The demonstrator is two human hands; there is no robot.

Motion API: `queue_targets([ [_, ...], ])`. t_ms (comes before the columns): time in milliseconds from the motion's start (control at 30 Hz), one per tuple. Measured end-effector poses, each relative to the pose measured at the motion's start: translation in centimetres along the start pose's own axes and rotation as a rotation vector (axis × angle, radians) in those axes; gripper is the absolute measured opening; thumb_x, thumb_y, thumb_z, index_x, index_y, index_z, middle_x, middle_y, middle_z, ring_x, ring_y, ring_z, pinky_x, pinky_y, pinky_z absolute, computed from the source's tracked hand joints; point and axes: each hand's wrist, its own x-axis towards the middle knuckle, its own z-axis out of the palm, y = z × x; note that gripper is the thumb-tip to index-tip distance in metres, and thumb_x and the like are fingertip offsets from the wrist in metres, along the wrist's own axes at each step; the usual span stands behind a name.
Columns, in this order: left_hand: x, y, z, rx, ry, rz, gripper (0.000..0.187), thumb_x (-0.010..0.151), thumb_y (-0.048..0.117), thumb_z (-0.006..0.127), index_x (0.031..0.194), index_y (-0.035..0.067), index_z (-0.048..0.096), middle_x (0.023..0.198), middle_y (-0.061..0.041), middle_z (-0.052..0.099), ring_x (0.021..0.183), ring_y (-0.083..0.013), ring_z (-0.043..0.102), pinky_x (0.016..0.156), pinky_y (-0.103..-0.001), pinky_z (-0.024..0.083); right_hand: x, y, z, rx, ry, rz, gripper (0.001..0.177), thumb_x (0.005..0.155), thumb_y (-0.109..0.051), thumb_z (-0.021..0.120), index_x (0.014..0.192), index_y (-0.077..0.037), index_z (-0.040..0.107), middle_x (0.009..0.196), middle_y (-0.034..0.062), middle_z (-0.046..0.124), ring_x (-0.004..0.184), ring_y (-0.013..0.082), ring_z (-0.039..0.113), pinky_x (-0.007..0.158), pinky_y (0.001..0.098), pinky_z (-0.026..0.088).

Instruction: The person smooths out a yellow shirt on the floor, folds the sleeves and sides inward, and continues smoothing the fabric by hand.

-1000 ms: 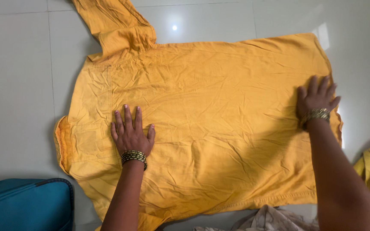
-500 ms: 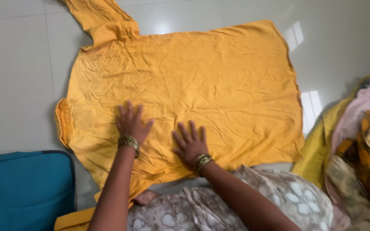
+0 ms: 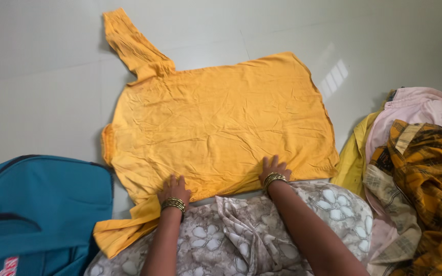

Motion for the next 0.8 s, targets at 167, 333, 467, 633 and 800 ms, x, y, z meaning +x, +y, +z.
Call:
queue_targets([
  [167, -2.9, -1.0, 0.9, 0.009, 0.025, -0.066, 0.045, 0.104, 0.052, 0.047, 0.137, 0.027, 0.064, 0.152, -0.001, 0.055, 0.142, -0.0256, 0.05, 0.115, -0.057, 0.037, -3.6, -2.3, 1.3, -0.027, -0.159, -0.231, 0.057, 0.108, -0.036, 0.041, 0.16, -0.046, 0.022, 0.174, 0.0064, 0.0, 0.154, 0.0422, 0.023, 0.12, 0.0692, 0.025],
  [333, -3.8, -2.0, -0.5, -0.057, -0.138, -0.165, 0.049, 0.103, 0.053, 0.048, 0.137, 0.024, 0.066, 0.149, -0.001, 0.062, 0.137, -0.0273, 0.058, 0.108, -0.054, 0.043, -1.1, -1.8, 3.2, -0.048, -0.171, -0.303, 0.068, 0.105, -0.023, 0.047, 0.16, -0.048, 0.018, 0.173, 0.0049, -0.007, 0.155, 0.0452, 0.016, 0.121, 0.0604, 0.03],
  [467, -4.0, -0.6, -0.7, 0.112, -0.273, -0.062, 0.044, 0.105, 0.037, 0.051, 0.147, 0.027, 0.056, 0.159, 0.001, 0.044, 0.147, -0.0317, 0.043, 0.114, -0.063, 0.037, 0.0, -2.1, 2.8, -0.074, -0.216, -0.321, 0.084, 0.098, -0.016, 0.061, 0.161, -0.049, 0.016, 0.174, 0.0069, -0.013, 0.154, 0.0432, 0.023, 0.121, 0.0566, 0.033],
  [633, -1.9, 5.8, -0.6, 0.148, -0.351, -0.065, 0.054, 0.098, 0.038, 0.064, 0.149, 0.022, 0.054, 0.161, 0.0, 0.046, 0.149, -0.0307, 0.04, 0.12, -0.062, 0.026, -1.7, -1.9, 1.4, -0.14, -0.262, -0.307, 0.082, 0.1, -0.024, 0.062, 0.161, -0.049, 0.014, 0.173, 0.0063, -0.013, 0.154, 0.0472, 0.019, 0.122, 0.0551, 0.034],
  [800, 0.4, 10.2, 1.2, 0.119, -0.296, 0.02, 0.048, 0.101, 0.038, 0.056, 0.145, 0.019, 0.057, 0.156, -0.003, 0.051, 0.145, -0.0321, 0.046, 0.118, -0.065, 0.029, -1.4, -1.1, 2.5, -0.027, -0.07, -0.37, 0.064, 0.102, -0.022, 0.05, 0.158, -0.046, 0.029, 0.174, 0.0099, 0.001, 0.152, 0.0505, 0.022, 0.121, 0.0568, 0.031],
])
